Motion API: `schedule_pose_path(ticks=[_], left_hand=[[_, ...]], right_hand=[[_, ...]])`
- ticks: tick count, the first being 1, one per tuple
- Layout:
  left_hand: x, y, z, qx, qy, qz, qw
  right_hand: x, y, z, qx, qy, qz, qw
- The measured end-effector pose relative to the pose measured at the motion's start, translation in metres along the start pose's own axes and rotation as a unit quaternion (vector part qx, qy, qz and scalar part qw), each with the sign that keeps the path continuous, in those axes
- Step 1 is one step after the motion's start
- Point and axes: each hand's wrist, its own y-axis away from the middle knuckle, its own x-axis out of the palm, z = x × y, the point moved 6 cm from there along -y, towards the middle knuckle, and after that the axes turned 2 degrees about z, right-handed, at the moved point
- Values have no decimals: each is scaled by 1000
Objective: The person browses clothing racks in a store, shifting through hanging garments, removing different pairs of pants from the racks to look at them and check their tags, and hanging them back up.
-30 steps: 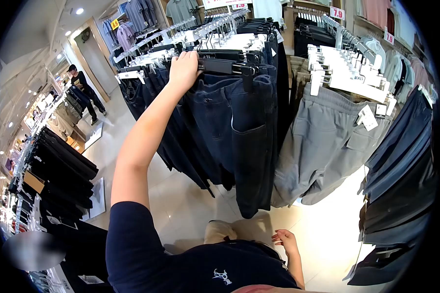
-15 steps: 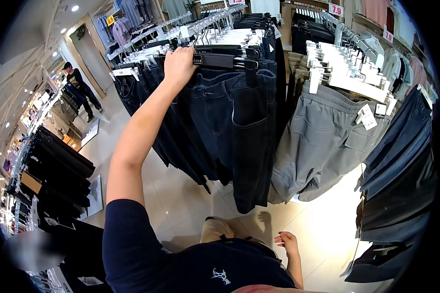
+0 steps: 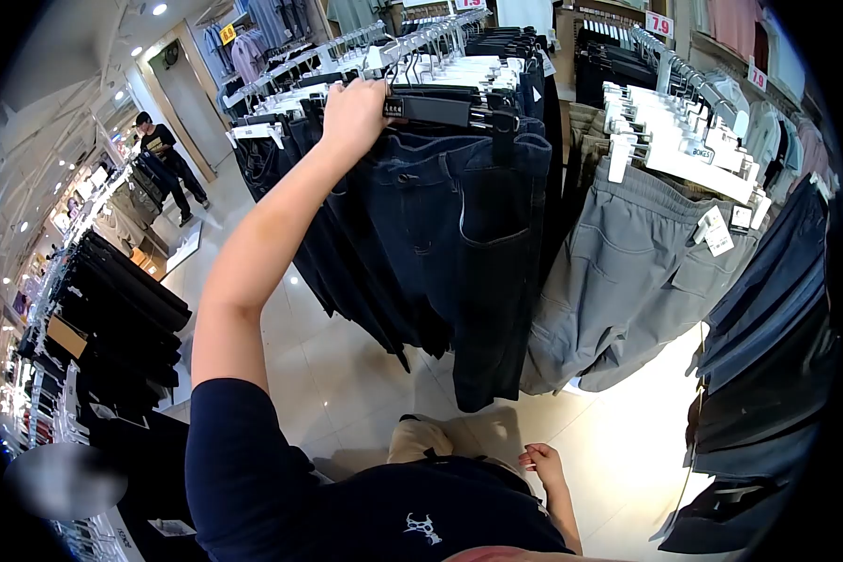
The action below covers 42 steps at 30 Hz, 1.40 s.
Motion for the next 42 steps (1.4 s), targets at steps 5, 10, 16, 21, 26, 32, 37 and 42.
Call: schedule_pose_path(ticks=[5, 10, 16, 21, 26, 32, 37, 42], left_hand=[[10, 7, -4, -9, 57, 5, 998], [13, -3, -6, 22, 171, -9, 985], [12, -26, 2, 56, 209, 39, 976], [9, -34, 3, 91, 168, 104, 976], [12, -31, 0, 99, 130, 70, 984], [11, -18, -4, 59, 88, 39, 994], [5, -9, 0, 59, 107, 9, 992], [-2, -17, 4, 81, 118, 12, 990]], right_hand=[[-2, -10, -19, -23, 11, -5, 1000], [-5, -12, -33, 1, 8, -6, 1000], [-13, -14, -37, 22, 15, -29, 999], [-14, -21, -44, 24, 17, -33, 999], [-6, -25, -40, 20, 29, -13, 999], [5, -17, 122, -251, 140, -45, 957], [52, 79, 400, -501, 193, -134, 833], [121, 117, 567, -623, 268, -89, 730]])
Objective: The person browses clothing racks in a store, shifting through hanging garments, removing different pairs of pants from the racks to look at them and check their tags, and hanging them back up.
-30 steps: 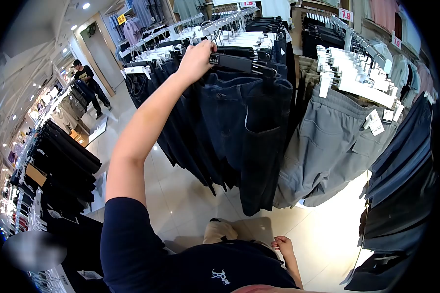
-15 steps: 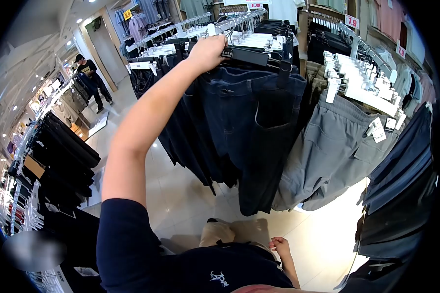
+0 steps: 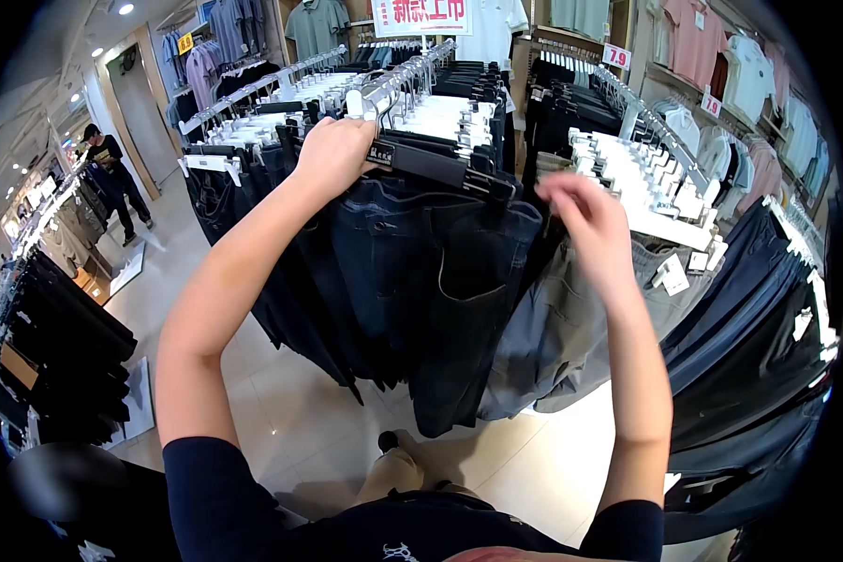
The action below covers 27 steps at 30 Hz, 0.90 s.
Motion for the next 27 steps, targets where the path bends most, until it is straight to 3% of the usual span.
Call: schedule_pose_path(ticks=[1, 5, 7, 8, 9, 11, 12, 13, 15, 16, 18, 21, 27], left_hand=[[-2, -1, 0, -2, 4, -3, 1000], [-12, 2, -3, 35, 16, -30, 999], [-8, 8, 6, 17, 37, -25, 999], [-7, 10, 11, 11, 45, -24, 999], [-5, 11, 15, 11, 52, -31, 998], [-4, 10, 18, 18, 56, -33, 998], [-4, 10, 19, 31, 61, -36, 997], [-5, 10, 19, 32, 65, -23, 997], [0, 11, 21, 56, 71, -41, 995], [1, 10, 21, 65, 80, -38, 994], [3, 9, 24, 75, 113, -34, 990], [5, 10, 30, 91, 129, -37, 987], [17, 7, 41, 117, 161, 12, 980]], right_hand=[[7, -25, 5, -2, -20, 33, 999], [61, -84, -4, 2, 141, 316, 938], [75, -96, -5, 61, 111, 396, 909], [82, -100, -12, 163, -18, 414, 895], [87, -105, -13, 164, -11, 413, 896], [92, -109, -18, 232, -16, 320, 919], [101, -110, -19, 186, 50, 368, 910], [114, -113, -25, 42, 175, 424, 888], [134, -103, -30, 180, 0, 458, 870], [141, -102, -29, 191, -2, 452, 871], [155, -97, -28, 167, 145, 504, 835], [153, -110, -36, 186, 175, 409, 876], [152, -127, -37, 196, 232, 365, 880]])
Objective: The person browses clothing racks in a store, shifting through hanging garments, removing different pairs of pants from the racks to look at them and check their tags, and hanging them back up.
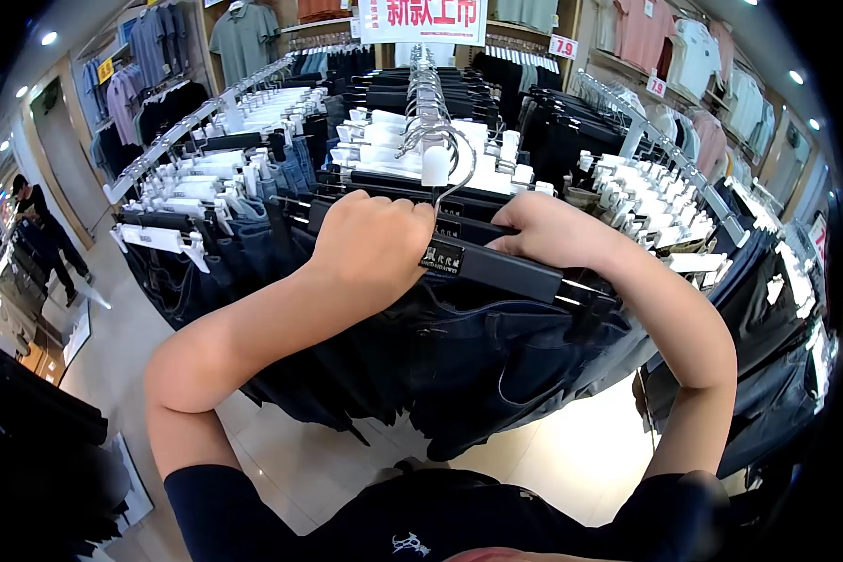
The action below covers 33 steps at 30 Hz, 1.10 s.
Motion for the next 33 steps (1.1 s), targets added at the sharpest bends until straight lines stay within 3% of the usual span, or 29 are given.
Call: schedule_pose_path(ticks=[2, 4, 6, 8, 10, 12, 13, 16, 18, 19, 20, 22, 25, 26, 28, 29, 32, 33], left_hand=[[11, 1, 4, -2, 12, 27, 1000], [21, 2, 8, -13, 17, 28, 999], [27, 2, 10, -21, 19, 30, 999], [29, 3, 11, -31, 5, 5, 1000], [34, 5, 15, -33, 41, -12, 999], [17, 13, 20, -20, 149, -95, 984], [11, 22, 26, 22, 169, -151, 974], [4, 70, 59, 9, 184, -315, 931], [37, 118, 90, -95, 221, -479, 844], [63, 137, 102, -181, 305, -493, 795], [81, 144, 103, -245, 385, -464, 759], [115, 163, 98, -328, 395, -340, 788], [117, 179, 84, -399, 311, -370, 779], [117, 183, 88, -406, 306, -372, 776], [127, 185, 99, -358, 485, -366, 709], [128, 182, 97, -356, 549, -280, 703], [117, 191, 81, -372, 543, -298, 691], [109, 196, 72, -380, 530, -307, 693]], right_hand=[[-1, -6, -2, 17, 70, 12, 997], [-2, -5, 0, 47, 54, 33, 997], [-7, 0, 10, 7, 133, -4, 991], [-22, 15, 19, 4, 56, -116, 992], [-33, 44, 36, -44, 50, -300, 952], [-12, 71, 45, -102, 91, -394, 909], [5, 81, 55, -183, 157, -424, 873], [58, 86, 57, -127, 282, -407, 860], [80, 76, 38, -70, 349, -416, 837], [86, 70, 24, -54, 392, -431, 811], [89, 67, 15, -59, 423, -447, 786], [89, 62, 4, -102, 443, -473, 754], [87, 59, -9, -169, 461, -482, 726], [86, 60, -14, -202, 468, -475, 717], [83, 60, -24, -232, 476, -474, 704], [82, 58, -27, -236, 471, -483, 699], [84, 57, -30, -246, 468, -495, 689], [83, 57, -30, -198, 453, -514, 701]])
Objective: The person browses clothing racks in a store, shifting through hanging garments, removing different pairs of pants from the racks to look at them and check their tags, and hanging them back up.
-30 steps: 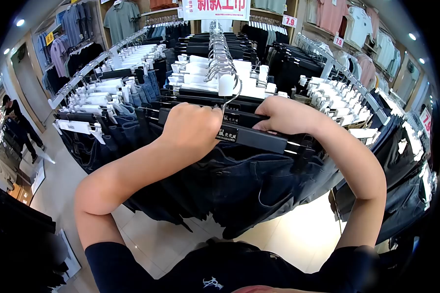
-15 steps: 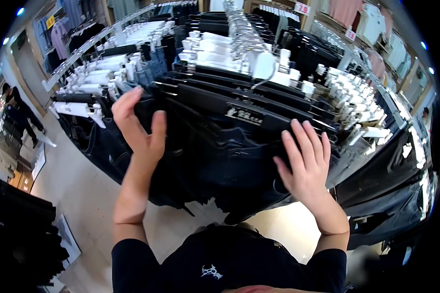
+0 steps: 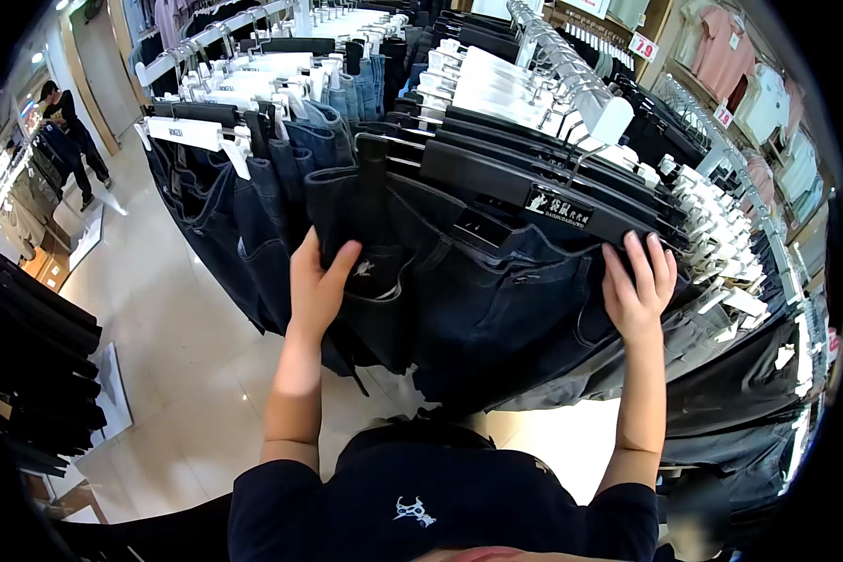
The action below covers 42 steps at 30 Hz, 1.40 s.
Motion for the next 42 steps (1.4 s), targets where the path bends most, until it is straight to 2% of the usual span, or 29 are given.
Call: schedule_pose_path(ticks=[3, 5, 7, 9, 11, 12, 13, 15, 16, 19, 21, 23, 25, 26, 27, 29, 31, 33, 35, 36, 37, 38, 39, 41, 42], left_hand=[[-5, 26, -16, 24, -22, -33, 999], [-5, 43, -32, 39, -28, -81, 996], [-9, 59, -37, 48, -12, -86, 995], [-17, 70, -42, 33, -7, -109, 993], [-21, 74, -54, 41, -30, -85, 995], [-19, 75, -61, 41, -20, -91, 995], [-18, 76, -66, 44, -9, -100, 994], [-15, 77, -70, 24, -27, -86, 996], [-11, 73, -75, 27, -46, -109, 993], [-16, 61, -69, 4, -162, -83, 983], [-18, 51, -64, 7, -185, -74, 980], [-17, 42, -61, 14, -221, -51, 974], [-20, 34, -54, -18, -218, -27, 975], [-20, 30, -54, -2, -227, -25, 974], [-18, 26, -55, 14, -236, -24, 971], [-24, 18, -48, -5, -197, -83, 977], [-26, 9, -67, 78, -393, -143, 905], [-23, -2, -91, 232, -432, -157, 857], [-14, -24, -105, 289, -418, -90, 857], [-7, -39, -102, 242, -307, -9, 920], [2, -53, -100, 191, -187, 73, 961], [10, -64, -97, 119, -160, 154, 968], [17, -70, -106, 116, -260, 189, 940], [22, -85, -105, 69, -276, 241, 928], [22, -89, -105, 73, -276, 241, 927]], right_hand=[[-5, -8, 8, 163, 4, 16, 986], [-21, -19, 23, 194, -116, -12, 974], [-24, -20, 54, 72, -376, -32, 923], [-28, -48, 89, -1, -437, -28, 899], [-15, -73, 97, 36, -433, 13, 901], [-5, -78, 99, 74, -408, 92, 905], [4, -77, 101, 98, -395, 121, 905], [15, -83, 106, 98, -370, 151, 912], [23, -86, 107, 108, -389, 170, 899], [42, -87, 105, 151, -461, 226, 845], [48, -86, 99, 159, -493, 251, 817], [44, -86, 92, 174, -530, 228, 798], [42, -87, 87, 184, -597, 261, 735], [42, -86, 85, 192, -610, 241, 730], [44, -85, 84, 200, -606, 241, 731], [46, -85, 84, 194, -594, 250, 739], [49, -86, 83, 183, -587, 245, 750], [49, -91, 86, 147, -570, 249, 769], [47, -99, 93, 134, -560, 279, 768], [44, -102, 94, 141, -510, 273, 803], [42, -105, 96, 148, -457, 265, 836], [39, -108, 99, 148, -421, 257, 857], [39, -108, 103, 146, -420, 255, 859], [34, -110, 103, 164, -409, 150, 885], [36, -110, 105, 163, -395, 143, 893]])
